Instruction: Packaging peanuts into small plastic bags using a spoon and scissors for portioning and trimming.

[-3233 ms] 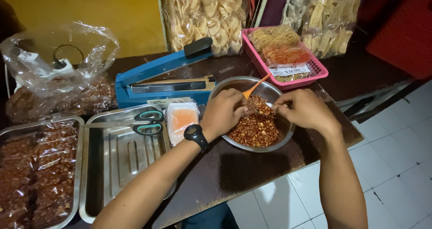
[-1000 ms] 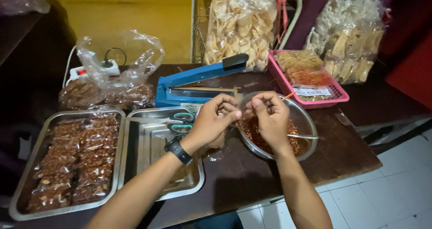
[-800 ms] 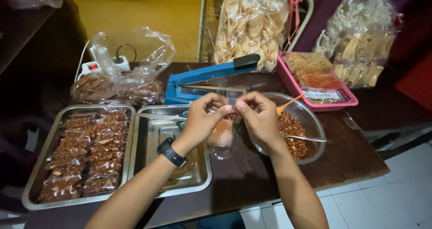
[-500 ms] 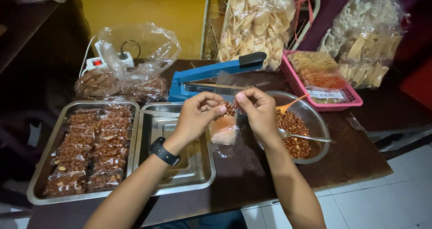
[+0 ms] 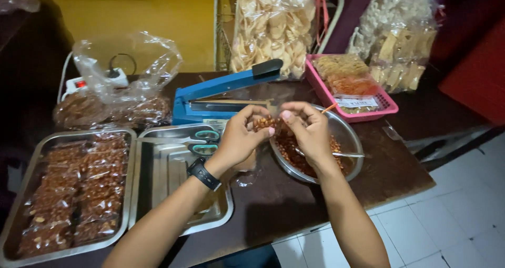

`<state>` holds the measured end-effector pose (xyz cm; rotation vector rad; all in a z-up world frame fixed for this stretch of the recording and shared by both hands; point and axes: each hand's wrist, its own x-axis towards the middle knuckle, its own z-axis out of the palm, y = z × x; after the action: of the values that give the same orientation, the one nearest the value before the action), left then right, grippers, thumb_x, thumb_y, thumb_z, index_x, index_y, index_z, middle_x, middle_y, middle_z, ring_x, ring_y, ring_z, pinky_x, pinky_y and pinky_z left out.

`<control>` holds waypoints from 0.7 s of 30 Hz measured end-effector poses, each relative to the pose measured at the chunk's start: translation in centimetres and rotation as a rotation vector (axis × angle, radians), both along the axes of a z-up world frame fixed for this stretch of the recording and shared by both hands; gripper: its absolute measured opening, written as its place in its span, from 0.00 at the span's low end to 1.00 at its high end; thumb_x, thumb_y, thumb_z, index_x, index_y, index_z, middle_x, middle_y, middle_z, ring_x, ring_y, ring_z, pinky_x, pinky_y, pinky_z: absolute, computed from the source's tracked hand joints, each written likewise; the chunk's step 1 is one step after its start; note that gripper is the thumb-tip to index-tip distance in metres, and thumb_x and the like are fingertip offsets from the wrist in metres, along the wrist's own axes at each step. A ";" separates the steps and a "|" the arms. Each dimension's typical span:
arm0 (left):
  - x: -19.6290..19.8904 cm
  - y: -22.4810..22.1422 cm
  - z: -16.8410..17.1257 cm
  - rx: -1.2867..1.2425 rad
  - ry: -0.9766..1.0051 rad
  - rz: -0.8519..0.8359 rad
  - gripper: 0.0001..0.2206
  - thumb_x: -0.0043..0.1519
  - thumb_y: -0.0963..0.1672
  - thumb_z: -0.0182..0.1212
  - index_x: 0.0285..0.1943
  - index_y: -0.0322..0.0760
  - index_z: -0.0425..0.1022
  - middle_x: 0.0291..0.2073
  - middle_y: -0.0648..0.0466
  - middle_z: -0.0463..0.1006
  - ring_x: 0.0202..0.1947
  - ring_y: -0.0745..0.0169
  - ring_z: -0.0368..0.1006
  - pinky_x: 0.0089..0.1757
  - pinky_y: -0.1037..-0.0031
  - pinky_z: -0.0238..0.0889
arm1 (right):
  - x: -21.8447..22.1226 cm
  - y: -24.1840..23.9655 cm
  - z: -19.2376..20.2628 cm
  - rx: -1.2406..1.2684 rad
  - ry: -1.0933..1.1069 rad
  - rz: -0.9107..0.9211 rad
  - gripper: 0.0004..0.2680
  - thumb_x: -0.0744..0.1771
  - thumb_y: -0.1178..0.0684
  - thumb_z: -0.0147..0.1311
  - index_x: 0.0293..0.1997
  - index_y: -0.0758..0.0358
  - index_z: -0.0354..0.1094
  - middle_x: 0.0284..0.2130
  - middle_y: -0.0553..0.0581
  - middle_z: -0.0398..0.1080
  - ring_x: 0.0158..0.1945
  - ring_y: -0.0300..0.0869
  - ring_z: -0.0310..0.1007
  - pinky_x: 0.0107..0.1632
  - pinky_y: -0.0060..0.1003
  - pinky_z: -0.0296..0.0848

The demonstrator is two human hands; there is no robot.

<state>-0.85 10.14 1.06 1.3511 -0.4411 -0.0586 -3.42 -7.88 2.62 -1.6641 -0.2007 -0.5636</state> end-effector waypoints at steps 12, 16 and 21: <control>0.9 -6.6 -1.2 0.356 -0.178 0.043 0.18 0.52 0.42 0.72 0.52 0.47 0.78 0.38 0.48 0.84 0.42 0.47 0.81 0.40 0.63 0.75 | -2.2 -9.3 -0.1 -0.876 0.154 -0.219 0.08 0.69 0.55 0.53 0.50 0.59 0.78 0.45 0.67 0.76 0.53 0.65 0.73 0.56 0.55 0.69; 0.2 -7.5 -0.3 0.387 -0.153 0.016 0.18 0.53 0.42 0.70 0.53 0.49 0.77 0.40 0.50 0.84 0.45 0.48 0.80 0.43 0.64 0.74 | -3.7 -9.6 1.7 -1.204 0.470 -0.244 0.10 0.68 0.48 0.52 0.51 0.52 0.78 0.43 0.62 0.79 0.52 0.58 0.76 0.58 0.55 0.67; -0.1 -7.9 -0.7 0.391 -0.146 0.004 0.15 0.54 0.41 0.69 0.50 0.43 0.77 0.40 0.44 0.82 0.46 0.40 0.79 0.44 0.59 0.72 | -2.9 -11.2 -1.7 -1.484 0.637 -0.242 0.08 0.65 0.45 0.55 0.41 0.45 0.81 0.35 0.59 0.81 0.45 0.57 0.81 0.51 0.49 0.75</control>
<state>-0.96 2.24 0.38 1.7485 -0.5698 -0.0444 -6.35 -19.04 0.97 -3.2371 0.1150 0.0898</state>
